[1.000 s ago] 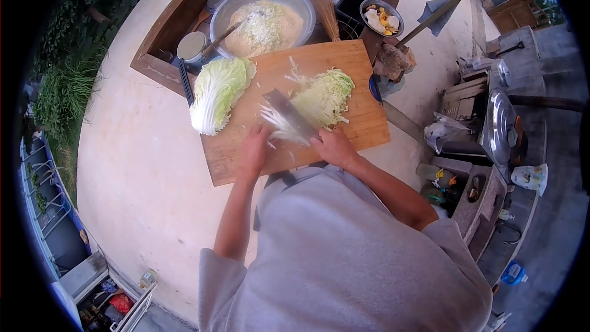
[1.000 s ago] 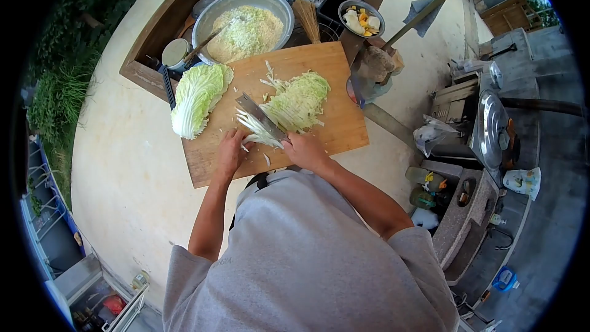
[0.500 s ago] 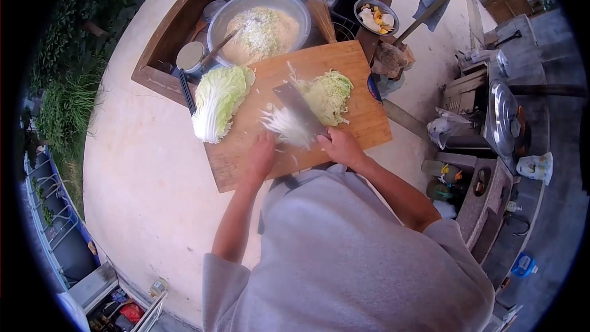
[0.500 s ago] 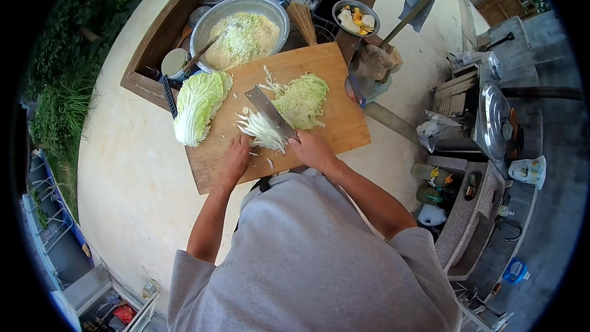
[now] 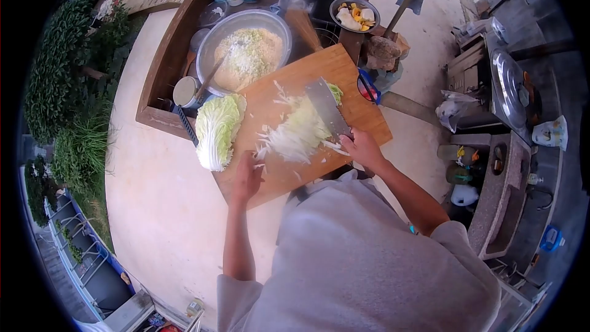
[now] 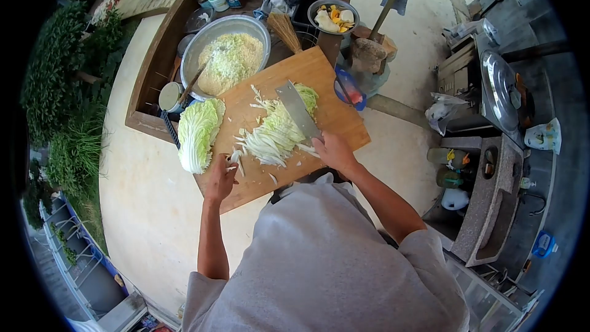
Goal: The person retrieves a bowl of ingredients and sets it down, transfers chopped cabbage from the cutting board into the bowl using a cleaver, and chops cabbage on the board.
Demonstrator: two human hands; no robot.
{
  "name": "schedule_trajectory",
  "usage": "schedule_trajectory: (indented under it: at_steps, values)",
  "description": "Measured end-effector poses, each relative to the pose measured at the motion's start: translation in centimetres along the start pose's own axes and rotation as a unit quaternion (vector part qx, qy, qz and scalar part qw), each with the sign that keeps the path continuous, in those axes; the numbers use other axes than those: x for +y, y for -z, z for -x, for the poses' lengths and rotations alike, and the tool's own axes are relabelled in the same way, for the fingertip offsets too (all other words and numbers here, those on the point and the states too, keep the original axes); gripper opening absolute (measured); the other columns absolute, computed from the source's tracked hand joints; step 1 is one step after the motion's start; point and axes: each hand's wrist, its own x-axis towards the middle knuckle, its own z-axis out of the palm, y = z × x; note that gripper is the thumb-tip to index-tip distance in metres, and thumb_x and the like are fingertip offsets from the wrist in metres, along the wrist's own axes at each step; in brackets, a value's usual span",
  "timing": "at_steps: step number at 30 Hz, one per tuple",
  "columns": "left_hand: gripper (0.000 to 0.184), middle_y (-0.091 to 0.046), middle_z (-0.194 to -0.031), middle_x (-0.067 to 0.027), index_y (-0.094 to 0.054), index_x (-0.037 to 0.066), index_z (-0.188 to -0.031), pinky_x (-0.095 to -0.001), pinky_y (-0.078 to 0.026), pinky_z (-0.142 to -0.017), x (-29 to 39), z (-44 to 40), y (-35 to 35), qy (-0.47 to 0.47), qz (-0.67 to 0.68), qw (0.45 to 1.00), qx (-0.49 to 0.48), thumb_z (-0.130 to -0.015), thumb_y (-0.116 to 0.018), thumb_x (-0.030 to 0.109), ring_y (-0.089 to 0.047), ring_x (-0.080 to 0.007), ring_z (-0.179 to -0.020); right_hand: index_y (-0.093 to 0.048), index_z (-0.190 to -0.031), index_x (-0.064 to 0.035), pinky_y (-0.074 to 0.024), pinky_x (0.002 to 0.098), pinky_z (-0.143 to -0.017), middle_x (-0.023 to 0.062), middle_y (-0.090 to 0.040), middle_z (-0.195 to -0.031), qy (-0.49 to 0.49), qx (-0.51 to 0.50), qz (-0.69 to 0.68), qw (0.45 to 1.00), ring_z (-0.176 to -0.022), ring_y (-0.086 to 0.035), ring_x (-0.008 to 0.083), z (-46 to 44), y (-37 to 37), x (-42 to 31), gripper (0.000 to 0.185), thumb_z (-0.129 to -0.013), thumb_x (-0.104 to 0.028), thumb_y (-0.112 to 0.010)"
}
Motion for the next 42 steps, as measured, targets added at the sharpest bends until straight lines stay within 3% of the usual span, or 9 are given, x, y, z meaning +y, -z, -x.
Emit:
schedule_trajectory:
  at_steps: [1, 2, 9, 22, 29, 33, 35, 38, 42]
  values:
    - [0.039, -0.056, -0.118, -0.0176, -0.043, 0.003, -0.130, -0.0333, -0.060, -0.058, 1.9, -0.6, 0.5, 0.026, 0.005, 0.999, -0.027, -0.093, -0.054, -0.003, -0.067, -0.0248, -0.104, -0.062, -0.089, 0.0049, -0.0502, 0.0508, -0.069, 0.0279, -0.066, -0.082, -0.004, 0.004, 0.003, 1.000, -0.079, -0.065, 0.0460, 0.1, 0.5, -0.1, 0.035, -0.094, -0.030, -0.060]
    - [0.027, -0.063, -0.099, -0.0159, -0.045, -0.001, -0.118, -0.0305, -0.056, -0.054, 4.1, -0.8, 0.7, 0.003, -0.024, 0.999, -0.031, -0.098, -0.060, 0.010, -0.064, -0.0169, -0.069, -0.062, -0.089, 0.0045, -0.0502, 0.0509, -0.069, 0.0276, -0.066, -0.082, -0.009, 0.009, 0.006, 1.000, -0.079, -0.065, 0.0458, 0.3, 0.9, 0.0, 0.034, -0.094, -0.029, -0.060]
    - [0.021, -0.060, -0.096, -0.0098, -0.052, 0.000, -0.114, -0.0284, -0.054, -0.054, 12.6, -6.1, 1.2, 0.029, -0.098, 0.980, -0.173, -0.099, -0.061, 0.011, -0.060, -0.0124, -0.071, -0.061, -0.089, 0.0023, -0.0499, 0.0531, -0.067, 0.0258, -0.065, -0.079, -0.030, 0.040, -0.025, 0.998, -0.077, -0.064, 0.0459, 0.7, 1.6, 3.1, 0.028, -0.094, -0.025, -0.059]
    - [0.046, -0.061, -0.113, -0.0144, -0.051, -0.006, -0.129, -0.0300, -0.058, -0.060, 31.1, -39.7, -13.1, -0.062, -0.106, 0.987, -0.102, -0.095, -0.065, 0.022, -0.064, -0.0177, -0.068, -0.059, -0.091, -0.0016, -0.0515, 0.0550, -0.063, 0.0230, -0.066, -0.073, -0.012, -0.033, -0.047, 0.998, -0.069, -0.066, 0.0436, 0.3, 2.0, 6.7, 0.025, -0.095, -0.027, -0.059]
    - [0.051, -0.061, -0.118, -0.0202, -0.052, -0.010, -0.129, -0.0325, -0.062, -0.052, 33.3, -49.4, -20.3, 0.098, -0.046, 0.993, 0.049, -0.087, -0.068, 0.013, -0.069, -0.0285, -0.084, -0.060, -0.093, -0.0032, -0.0527, 0.0529, -0.064, 0.0214, -0.067, -0.074, -0.023, -0.074, -0.057, 0.995, -0.069, -0.067, 0.0412, -0.3, 1.3, 7.6, 0.027, -0.097, -0.029, -0.056]
    - [0.052, -0.063, -0.121, -0.0223, -0.057, -0.010, -0.126, -0.0326, -0.065, -0.054, 29.7, -53.4, -21.5, -0.017, -0.304, 0.952, 0.034, -0.081, -0.074, 0.012, -0.069, -0.0296, -0.096, -0.060, -0.093, -0.0034, -0.0530, 0.0525, -0.064, 0.0210, -0.068, -0.075, -0.042, -0.105, -0.070, 0.991, -0.070, -0.068, 0.0408, -0.7, 1.7, 7.6, 0.028, -0.098, -0.030, -0.055]
    - [0.051, -0.064, -0.121, -0.0231, -0.058, -0.012, -0.122, -0.0321, -0.065, -0.053, 35.0, -47.1, -23.0, 0.046, -0.208, 0.970, 0.120, -0.080, -0.075, 0.011, -0.069, -0.0288, -0.095, -0.060, -0.093, -0.0035, -0.0531, 0.0524, -0.064, 0.0207, -0.068, -0.076, -0.045, -0.116, -0.070, 0.990, -0.071, -0.068, 0.0407, -0.9, 1.9, 7.6, 0.028, -0.098, -0.030, -0.055]
    - [0.045, -0.067, -0.115, -0.0218, -0.064, -0.007, -0.117, -0.0392, -0.064, -0.061, 35.5, -46.2, -22.0, -0.025, -0.293, 0.955, 0.032, -0.081, -0.075, 0.017, -0.070, -0.0311, -0.095, -0.060, -0.094, -0.0037, -0.0531, 0.0523, -0.064, 0.0203, -0.068, -0.076, -0.036, -0.127, -0.069, 0.989, -0.071, -0.068, 0.0405, -1.1, 2.0, 7.9, 0.028, -0.099, -0.031, -0.055]
    - [0.029, -0.071, -0.106, -0.0162, -0.071, 0.004, -0.105, -0.0484, -0.057, -0.077, 32.7, -48.9, -21.0, -0.195, -0.452, 0.865, 0.096, -0.082, -0.070, 0.022, -0.069, -0.0358, -0.092, -0.059, -0.095, -0.0041, -0.0531, 0.0521, -0.064, 0.0201, -0.068, -0.076, -0.035, -0.148, -0.073, 0.986, -0.071, -0.068, 0.0401, -1.3, 2.3, 8.0, 0.028, -0.099, -0.031, -0.054]
